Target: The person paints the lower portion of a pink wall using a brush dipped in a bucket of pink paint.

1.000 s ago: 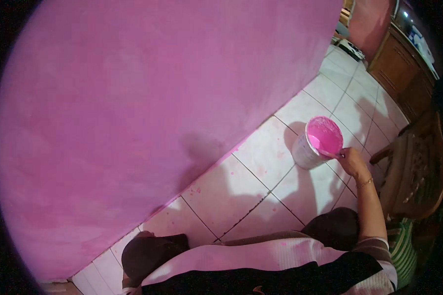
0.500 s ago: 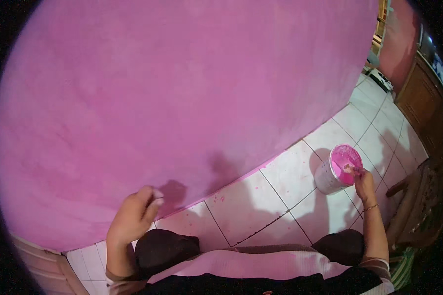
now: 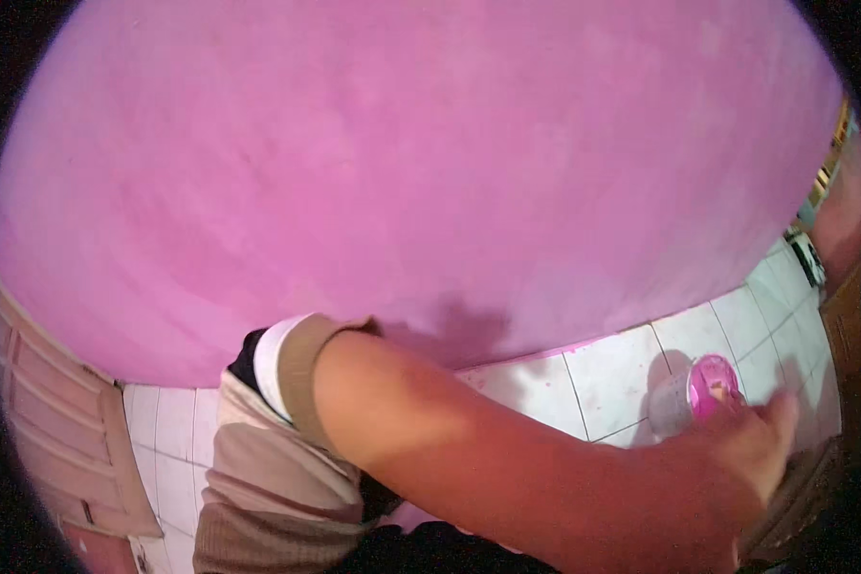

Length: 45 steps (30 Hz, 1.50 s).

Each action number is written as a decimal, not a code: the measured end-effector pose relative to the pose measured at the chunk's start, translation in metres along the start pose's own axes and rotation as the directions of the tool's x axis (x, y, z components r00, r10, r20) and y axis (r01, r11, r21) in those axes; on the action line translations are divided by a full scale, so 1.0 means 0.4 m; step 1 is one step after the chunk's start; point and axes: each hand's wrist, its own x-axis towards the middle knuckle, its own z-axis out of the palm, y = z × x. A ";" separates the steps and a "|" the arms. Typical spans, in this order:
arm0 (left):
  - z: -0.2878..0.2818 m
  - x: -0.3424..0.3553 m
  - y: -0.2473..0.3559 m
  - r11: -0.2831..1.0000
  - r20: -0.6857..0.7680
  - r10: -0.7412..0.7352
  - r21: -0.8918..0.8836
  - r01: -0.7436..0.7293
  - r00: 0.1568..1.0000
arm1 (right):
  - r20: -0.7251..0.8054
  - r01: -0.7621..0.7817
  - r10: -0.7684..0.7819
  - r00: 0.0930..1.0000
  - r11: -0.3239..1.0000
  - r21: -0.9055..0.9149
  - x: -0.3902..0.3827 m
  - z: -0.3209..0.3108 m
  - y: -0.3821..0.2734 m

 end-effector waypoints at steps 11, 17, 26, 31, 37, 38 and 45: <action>-0.049 -0.049 -0.073 0.985 0.081 0.169 -0.057 -0.165 0.982 | 0.013 0.190 -0.283 0.959 0.609 -0.770 -0.051 0.045 -0.071; -0.048 0.005 -0.109 0.984 0.195 0.176 -0.056 -0.168 0.965 | -0.116 0.064 -0.346 0.931 0.468 -0.881 -0.108 -0.076 -0.119; -0.119 -0.047 -0.366 0.878 0.131 -0.253 0.447 0.171 0.959 | -0.205 -0.025 -0.356 0.912 0.450 -0.892 -0.088 -0.053 -0.130; -0.150 -0.162 -0.403 0.764 0.165 -0.454 0.577 0.287 0.876 | -0.208 0.030 -0.412 0.887 0.500 -0.866 -0.073 -0.105 -0.098; -0.195 -0.222 -0.450 0.754 0.101 -0.509 0.530 0.387 0.855 | -0.178 -0.148 -0.118 0.977 0.227 -0.963 -0.085 -0.111 -0.089; -0.202 -0.216 -0.456 0.758 0.110 -0.494 0.540 0.365 0.863 | -0.197 -0.153 -0.142 0.970 0.273 -0.950 -0.089 -0.099 -0.100; -0.215 -0.223 -0.454 0.744 0.085 -0.539 0.515 0.426 0.838 | -0.133 -0.087 -0.141 0.981 0.293 -0.952 -0.105 -0.097 -0.143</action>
